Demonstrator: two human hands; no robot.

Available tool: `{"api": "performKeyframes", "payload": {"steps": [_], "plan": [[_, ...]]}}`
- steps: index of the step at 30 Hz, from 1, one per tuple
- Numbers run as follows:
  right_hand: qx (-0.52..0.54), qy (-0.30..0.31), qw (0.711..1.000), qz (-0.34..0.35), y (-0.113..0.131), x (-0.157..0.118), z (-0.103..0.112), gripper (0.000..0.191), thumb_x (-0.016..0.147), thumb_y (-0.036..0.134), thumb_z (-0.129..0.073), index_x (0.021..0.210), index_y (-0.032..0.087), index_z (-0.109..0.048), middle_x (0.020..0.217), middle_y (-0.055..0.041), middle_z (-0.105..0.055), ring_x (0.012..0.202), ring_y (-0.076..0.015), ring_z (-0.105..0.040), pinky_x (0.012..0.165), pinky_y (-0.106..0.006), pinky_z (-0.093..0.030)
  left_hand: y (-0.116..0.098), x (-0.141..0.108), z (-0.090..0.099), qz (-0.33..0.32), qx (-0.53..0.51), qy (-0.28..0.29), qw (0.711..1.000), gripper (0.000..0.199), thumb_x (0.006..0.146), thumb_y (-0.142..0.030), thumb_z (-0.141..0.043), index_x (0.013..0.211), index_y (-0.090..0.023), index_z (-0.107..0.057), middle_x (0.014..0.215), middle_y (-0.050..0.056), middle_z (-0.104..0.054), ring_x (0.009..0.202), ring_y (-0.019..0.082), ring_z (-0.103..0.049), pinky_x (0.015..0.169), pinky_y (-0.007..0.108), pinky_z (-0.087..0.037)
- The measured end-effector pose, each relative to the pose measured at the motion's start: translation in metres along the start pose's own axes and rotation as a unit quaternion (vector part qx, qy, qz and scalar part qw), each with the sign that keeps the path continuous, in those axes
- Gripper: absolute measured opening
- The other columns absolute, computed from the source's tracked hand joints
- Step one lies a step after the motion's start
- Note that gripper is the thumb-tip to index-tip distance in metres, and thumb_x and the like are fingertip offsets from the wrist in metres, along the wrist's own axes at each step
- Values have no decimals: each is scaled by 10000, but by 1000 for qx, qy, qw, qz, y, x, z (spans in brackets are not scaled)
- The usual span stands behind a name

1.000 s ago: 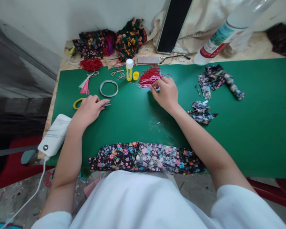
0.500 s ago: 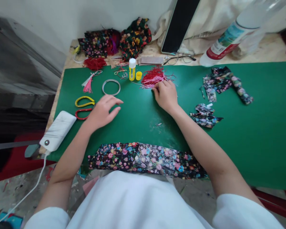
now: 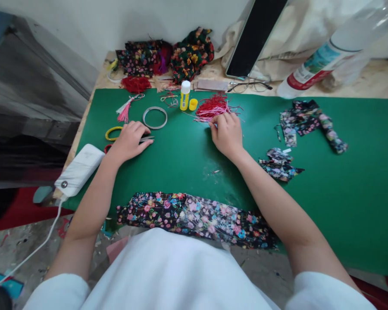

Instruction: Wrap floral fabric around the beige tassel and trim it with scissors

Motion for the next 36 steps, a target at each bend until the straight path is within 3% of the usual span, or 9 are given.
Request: {"api": "performKeyframes", "payload": {"steps": [3,7,14,17,22,27,32,36], "plan": [[-2,0,1000,-3,0,0,1,214,949,272,-398,955,158,-579,988,-157,-636,985,-306,-546,898,-494,-442,4,4,-10,-5,-8,-3,1000,235,947,-314,-474,982,-132,-620,1024,118,-655,1007,250,-587,924,386,-474],[-7,-1,1000,-6,0,-1,1,228,954,284,-392,955,157,-582,989,-152,-639,984,-301,-545,901,-483,-441,5,9,-11,27,2,-39,999,264,963,-285,-418,998,-115,-618,1029,149,-641,1033,273,-579,932,412,-472],[-3,-4,1000,0,1,0,0,231,949,279,-391,942,154,-585,978,-159,-639,965,-298,-535,882,-476,-433,22,13,11,129,22,-109,985,290,978,-243,-332,1010,-119,-592,1059,171,-617,1100,286,-568,993,446,-440],[1,-9,1000,4,1,0,0,235,949,280,-393,937,153,-590,969,-159,-644,947,-292,-536,879,-476,-434,27,24,13,162,25,-118,979,282,966,-236,-343,1020,-112,-591,1064,191,-613,1124,314,-564,996,471,-430],[6,-21,1000,13,1,1,0,193,932,254,-421,917,161,-590,949,-151,-646,913,-282,-538,854,-475,-444,28,39,0,164,9,-101,981,266,931,-253,-388,988,-137,-621,1070,179,-616,1051,311,-601,928,459,-466],[13,-31,999,21,1,0,0,197,944,262,-410,917,166,-580,951,-156,-640,913,-283,-537,850,-491,-446,45,34,0,192,-7,-118,974,273,890,-369,-473,1003,-161,-609,1092,181,-590,1086,336,-578,932,496,-467],[16,-33,999,23,1,-1,2,182,934,255,-423,914,165,-580,935,-155,-635,915,-288,-534,843,-493,-450,66,32,1,225,-34,-127,965,227,885,-314,-448,960,-149,-585,1078,201,-593,1102,356,-566,952,534,-447],[20,-36,999,22,0,-1,2,207,945,254,-392,910,160,-573,929,-157,-631,910,-288,-534,850,-500,-448,62,26,14,232,-71,-167,956,258,890,-292,-464,1081,-142,-551,1201,209,-538,1197,345,-495,1045,547,-377]]}}
Point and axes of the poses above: each hand's wrist, its own x-axis towards the middle knuckle, its own z-axis out of the back of the hand, y = z × x, the point moved 10 cm from there along x, towards the middle knuckle
